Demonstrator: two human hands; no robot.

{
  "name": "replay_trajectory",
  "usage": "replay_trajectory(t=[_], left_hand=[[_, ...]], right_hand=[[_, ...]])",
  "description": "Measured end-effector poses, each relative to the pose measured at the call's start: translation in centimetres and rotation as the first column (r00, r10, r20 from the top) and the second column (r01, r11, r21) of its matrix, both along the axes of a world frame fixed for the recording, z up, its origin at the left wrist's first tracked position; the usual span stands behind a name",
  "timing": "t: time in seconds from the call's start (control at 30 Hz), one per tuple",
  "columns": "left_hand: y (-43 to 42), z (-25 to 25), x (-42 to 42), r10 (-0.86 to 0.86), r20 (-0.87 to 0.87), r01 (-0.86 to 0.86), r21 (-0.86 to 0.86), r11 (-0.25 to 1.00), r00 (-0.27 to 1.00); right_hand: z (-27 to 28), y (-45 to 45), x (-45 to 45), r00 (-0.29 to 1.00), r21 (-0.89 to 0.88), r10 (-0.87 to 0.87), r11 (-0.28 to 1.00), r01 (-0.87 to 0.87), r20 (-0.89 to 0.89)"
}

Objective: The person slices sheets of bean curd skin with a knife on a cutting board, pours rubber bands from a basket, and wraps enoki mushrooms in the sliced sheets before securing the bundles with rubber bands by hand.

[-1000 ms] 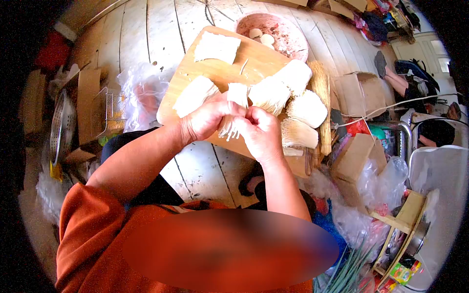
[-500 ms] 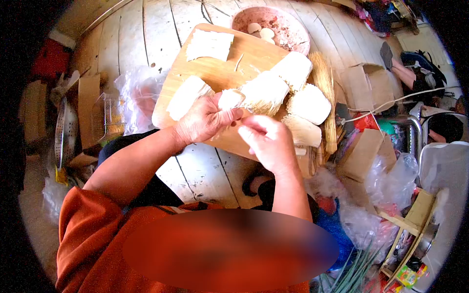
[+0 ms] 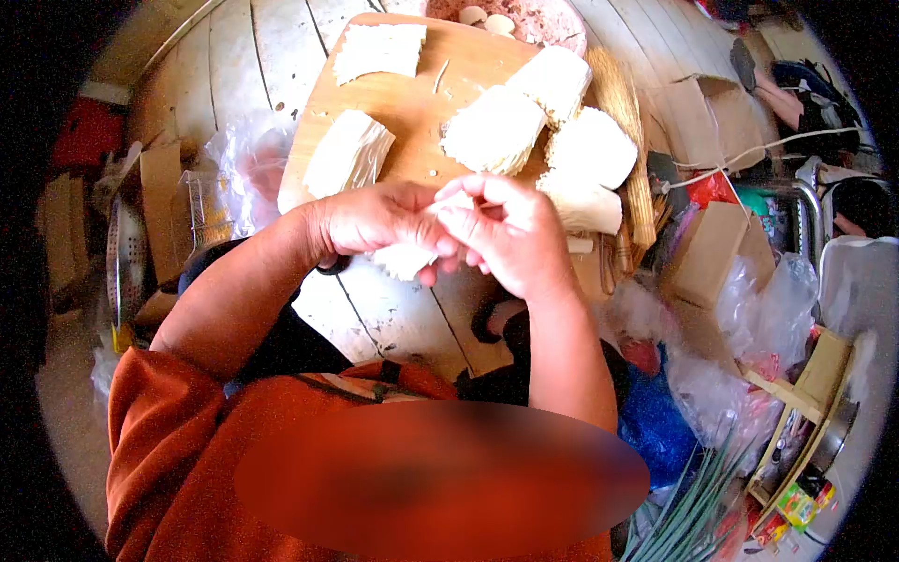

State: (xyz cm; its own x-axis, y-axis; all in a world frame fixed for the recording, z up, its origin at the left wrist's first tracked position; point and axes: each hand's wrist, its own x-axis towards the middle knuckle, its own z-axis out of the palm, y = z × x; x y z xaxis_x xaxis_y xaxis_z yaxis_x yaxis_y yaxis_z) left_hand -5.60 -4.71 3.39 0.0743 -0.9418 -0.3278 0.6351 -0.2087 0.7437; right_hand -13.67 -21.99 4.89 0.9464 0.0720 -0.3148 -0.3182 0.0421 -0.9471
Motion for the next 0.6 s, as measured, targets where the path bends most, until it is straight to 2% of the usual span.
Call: replay_trajectory(t=[0.03, 0.07, 0.1, 0.17, 0.2, 0.3, 0.43, 0.5, 0.57, 0.6], left_hand=[[-0.1, 0.2, -0.4, 0.154, 0.031, -0.154, -0.020, 0.988, 0.988], [-0.1, 0.3, -0.5, 0.165, 0.202, -0.169, 0.004, 0.986, 0.965], [-0.3, 0.4, -0.5, 0.162, 0.195, -0.166, 0.005, 0.986, 0.967], [-0.6, 0.3, -0.4, -0.041, 0.467, -0.047, 0.176, 0.983, 0.883], [-0.7, -0.6, -0.5, 0.015, 0.376, -0.073, 0.142, 0.987, 0.927], [-0.2, -1.9, -0.5, 0.068, 0.292, -0.104, 0.111, 0.988, 0.954], [-0.2, -1.8, 0.1, 0.121, 0.324, -0.168, 0.124, 0.978, 0.938], [0.0, -1.6, 0.4, 0.179, 0.305, -0.230, 0.141, 0.963, 0.935], [0.1, -2.1, 1.4, 0.337, 0.329, -0.398, 0.136, 0.907, 0.882], [0.3, -2.0, 1.8, 0.349, 0.355, -0.420, 0.145, 0.896, 0.867]], right_hand=[[-0.4, -0.3, 0.1, 1.000, 0.008, -0.022, 1.000, 0.022, 0.016], [-0.5, -0.4, 0.2, 0.999, -0.009, -0.037, 0.999, 0.037, 0.009], [-0.5, -0.5, 0.3, 0.999, -0.027, -0.050, 0.998, 0.050, 0.003], [-0.9, -0.2, 0.6, 0.998, -0.043, -0.061, 0.997, 0.062, 0.002], [-1.0, -0.1, 0.6, 0.998, -0.065, -0.066, 0.996, 0.066, 0.002], [-1.2, -0.3, 1.2, 0.998, -0.063, -0.061, 0.996, 0.061, 0.000], [-0.5, -0.8, 1.9, 0.995, -0.009, -0.089, 0.996, 0.089, -0.049], [0.5, -1.8, 2.2, 0.973, 0.053, -0.226, 0.972, 0.228, -0.036], [-0.1, -3.4, 2.3, 0.938, 0.114, -0.346, 0.932, 0.343, 0.011], [-0.4, -3.8, 2.2, 0.942, -0.040, -0.335, 0.941, 0.335, 0.005]])
